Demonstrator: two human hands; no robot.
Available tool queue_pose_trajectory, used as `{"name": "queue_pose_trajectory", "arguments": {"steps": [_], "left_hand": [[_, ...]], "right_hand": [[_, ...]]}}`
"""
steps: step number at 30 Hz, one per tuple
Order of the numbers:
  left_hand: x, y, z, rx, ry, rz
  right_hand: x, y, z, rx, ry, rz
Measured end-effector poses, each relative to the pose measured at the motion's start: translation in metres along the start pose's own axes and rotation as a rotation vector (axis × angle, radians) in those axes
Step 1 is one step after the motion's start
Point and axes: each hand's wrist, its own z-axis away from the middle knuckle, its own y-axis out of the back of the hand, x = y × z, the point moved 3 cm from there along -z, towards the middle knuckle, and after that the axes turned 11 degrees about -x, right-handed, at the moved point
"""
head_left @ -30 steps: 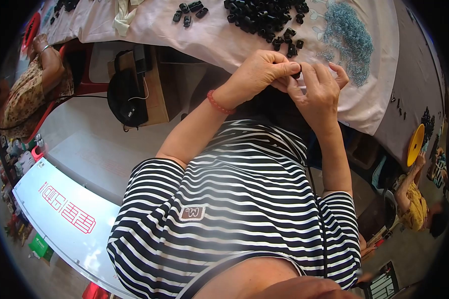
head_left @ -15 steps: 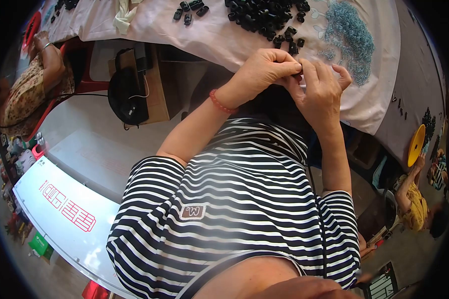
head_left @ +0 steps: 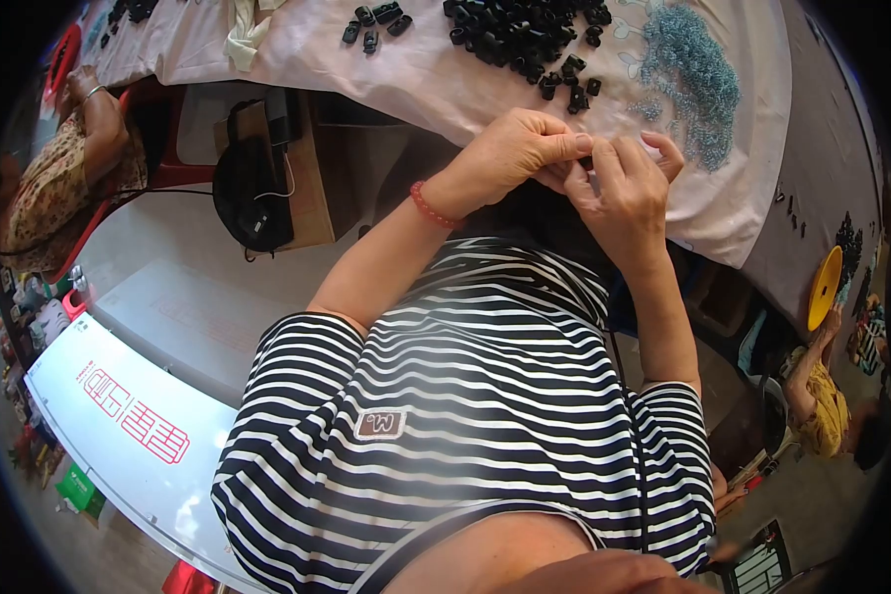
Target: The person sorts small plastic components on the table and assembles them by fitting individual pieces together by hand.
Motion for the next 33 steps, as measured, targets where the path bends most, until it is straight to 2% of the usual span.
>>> {"name": "queue_pose_trajectory", "arguments": {"steps": [8, 10, 16, 19, 22, 28, 33], "left_hand": [[0.006, -0.006, 0.002, 0.030, -0.088, 0.101], [0.010, -0.007, 0.003, 0.069, -0.130, 0.116], [0.024, 0.002, 0.010, -0.069, -0.298, 0.377], [0.024, 0.003, 0.012, -0.128, -0.308, 0.443], [0.022, 0.000, 0.016, -0.129, -0.309, 0.374], [0.019, -0.007, 0.021, 0.015, -0.308, 0.181], [0.018, -0.005, 0.028, 0.069, -0.319, 0.160]], "right_hand": [[0.009, 0.000, 0.000, -0.053, -0.063, -0.001], [0.011, 0.006, 0.000, -0.034, -0.104, -0.082], [0.027, 0.004, 0.014, 0.037, -0.180, -0.090], [0.026, 0.001, 0.019, 0.058, -0.180, -0.090], [0.020, 0.000, 0.023, 0.052, -0.171, -0.085], [0.014, 0.000, 0.031, 0.041, -0.152, -0.058], [0.012, -0.004, 0.039, 0.036, -0.137, -0.057]]}}
